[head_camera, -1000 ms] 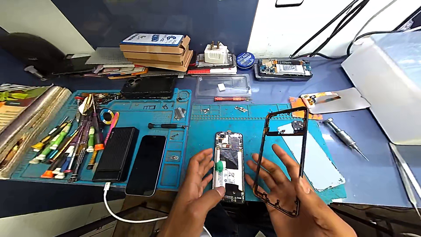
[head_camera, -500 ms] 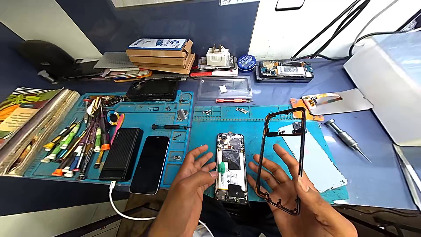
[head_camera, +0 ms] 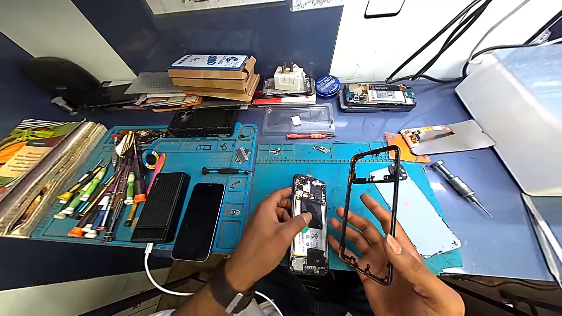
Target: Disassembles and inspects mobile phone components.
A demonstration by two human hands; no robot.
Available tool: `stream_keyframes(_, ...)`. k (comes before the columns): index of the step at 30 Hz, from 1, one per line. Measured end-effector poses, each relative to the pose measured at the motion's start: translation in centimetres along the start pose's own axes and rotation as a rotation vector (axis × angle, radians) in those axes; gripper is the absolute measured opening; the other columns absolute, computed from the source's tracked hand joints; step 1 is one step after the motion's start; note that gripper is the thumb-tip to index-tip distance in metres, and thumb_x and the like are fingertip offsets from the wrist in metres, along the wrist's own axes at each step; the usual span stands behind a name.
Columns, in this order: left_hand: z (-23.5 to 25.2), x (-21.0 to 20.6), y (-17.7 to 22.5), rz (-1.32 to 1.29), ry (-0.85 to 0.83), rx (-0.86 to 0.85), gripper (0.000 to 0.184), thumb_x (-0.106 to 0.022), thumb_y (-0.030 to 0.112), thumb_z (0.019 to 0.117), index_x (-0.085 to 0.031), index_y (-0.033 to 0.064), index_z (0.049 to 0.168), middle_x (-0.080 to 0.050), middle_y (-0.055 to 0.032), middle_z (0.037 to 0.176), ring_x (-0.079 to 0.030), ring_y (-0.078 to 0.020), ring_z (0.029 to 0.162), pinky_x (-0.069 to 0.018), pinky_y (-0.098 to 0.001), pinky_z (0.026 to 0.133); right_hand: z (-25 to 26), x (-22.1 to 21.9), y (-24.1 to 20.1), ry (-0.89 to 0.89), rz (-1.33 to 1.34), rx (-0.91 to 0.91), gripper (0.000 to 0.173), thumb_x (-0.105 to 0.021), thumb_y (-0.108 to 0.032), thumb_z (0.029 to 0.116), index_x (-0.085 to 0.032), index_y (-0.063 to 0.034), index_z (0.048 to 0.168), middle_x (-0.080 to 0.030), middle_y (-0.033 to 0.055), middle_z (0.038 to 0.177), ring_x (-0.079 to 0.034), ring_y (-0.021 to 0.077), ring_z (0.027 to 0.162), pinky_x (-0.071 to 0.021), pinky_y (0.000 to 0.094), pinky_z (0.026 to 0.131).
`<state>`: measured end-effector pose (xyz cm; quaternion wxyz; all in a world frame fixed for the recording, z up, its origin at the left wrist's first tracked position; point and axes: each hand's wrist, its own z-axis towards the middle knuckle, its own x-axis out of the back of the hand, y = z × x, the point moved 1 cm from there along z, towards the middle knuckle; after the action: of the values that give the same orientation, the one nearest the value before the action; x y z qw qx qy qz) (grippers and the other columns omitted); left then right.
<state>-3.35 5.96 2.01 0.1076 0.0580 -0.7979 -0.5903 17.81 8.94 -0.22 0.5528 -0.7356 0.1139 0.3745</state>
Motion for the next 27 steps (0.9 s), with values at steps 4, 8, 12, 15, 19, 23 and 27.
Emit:
stream_keyframes(4,1.2,-0.5,-0.8,0.208,-0.029,0.032,0.038,-0.074,0.030,0.0931,-0.060,0.0156,0.126,-0.072,-0.0027,0.097,-0.072,-0.0150,0.082,-0.0621,-0.0343,0.074,-0.1,-0.2,0.3,0.019,-0.080,0.014,0.084,-0.074,-0.037,0.0913,-0.033,-0.0115,0.160,-0.056,0.0284,0.141,-0.060,0.0414,0.127,-0.0508,0.0560,0.106)
stream_keyframes(8,1.2,-1.1,-0.6,0.196,-0.036,0.047,0.036,-0.071,0.020,0.0961,-0.051,0.0153,0.126,-0.074,-0.0032,0.095,-0.075,-0.0158,0.082,-0.0636,-0.0345,0.074,0.0,-0.2,0.3,0.008,-0.120,0.030,0.087,-0.074,-0.038,0.0911,-0.030,-0.0086,0.160,-0.055,0.0298,0.140,-0.061,0.0422,0.125,-0.0516,0.0555,0.105)
stream_keyframes(12,0.9,-0.8,-0.8,-0.098,-0.051,0.013,0.034,-0.065,0.007,0.0965,-0.048,0.0079,0.126,-0.074,-0.0150,0.094,-0.075,-0.0258,0.084,-0.0632,-0.0395,0.076,-0.1,0.0,0.0,-0.021,-0.120,0.032,0.084,-0.074,-0.035,0.0916,-0.032,-0.0070,0.159,-0.055,0.0300,0.140,-0.061,0.0413,0.125,-0.0526,0.0538,0.105)
stream_keyframes(15,0.3,-0.5,-0.9,-0.442,-0.049,0.012,0.043,-0.056,0.008,0.0937,-0.050,0.0047,0.136,-0.070,-0.0235,0.112,-0.072,-0.0324,0.098,-0.0616,-0.0448,0.084,-0.5,0.0,-0.6,-0.069,-0.135,0.053,0.083,-0.074,-0.031,0.0929,-0.031,-0.0046,0.158,-0.053,0.0288,0.143,-0.061,0.0428,0.124,-0.0551,0.0559,0.101)
stream_keyframes(19,-0.7,-0.7,-0.9,-0.890,-0.067,0.068,0.038,-0.046,0.015,0.0933,-0.058,0.0030,0.128,-0.069,-0.0282,0.117,-0.072,-0.0345,0.102,-0.0605,-0.0467,0.086,-1.2,-0.2,-1.0,-0.121,-0.159,0.033,0.079,-0.071,-0.031,0.0957,-0.030,-0.0046,0.158,-0.052,0.0268,0.146,-0.062,0.0407,0.123,-0.0579,0.0534,0.096)
stream_keyframes(23,-1.4,-1.4,-0.4,-1.039,-0.057,0.130,0.035,-0.040,0.019,0.0959,-0.065,0.0031,0.114,-0.072,-0.0232,0.105,-0.074,-0.0290,0.091,-0.0615,-0.0423,0.080,-1.6,0.2,-1.0,-0.168,-0.172,0.005,0.078,-0.067,-0.035,0.0983,-0.027,-0.0078,0.160,-0.052,0.0265,0.147,-0.062,0.0409,0.124,-0.0575,0.0530,0.096)
stream_keyframes(27,-1.4,-1.9,-0.6,-1.168,-0.098,0.119,0.041,-0.036,0.024,0.1010,-0.057,0.0072,0.131,-0.065,-0.0259,0.122,-0.069,-0.0391,0.105,-0.0563,-0.0563,0.092,-2.1,0.1,-1.4,-0.144,-0.333,0.032,0.077,-0.061,-0.043,0.1011,-0.026,-0.0059,0.159,-0.054,0.0270,0.146,-0.064,0.0400,0.122,-0.0594,0.0481,0.091)
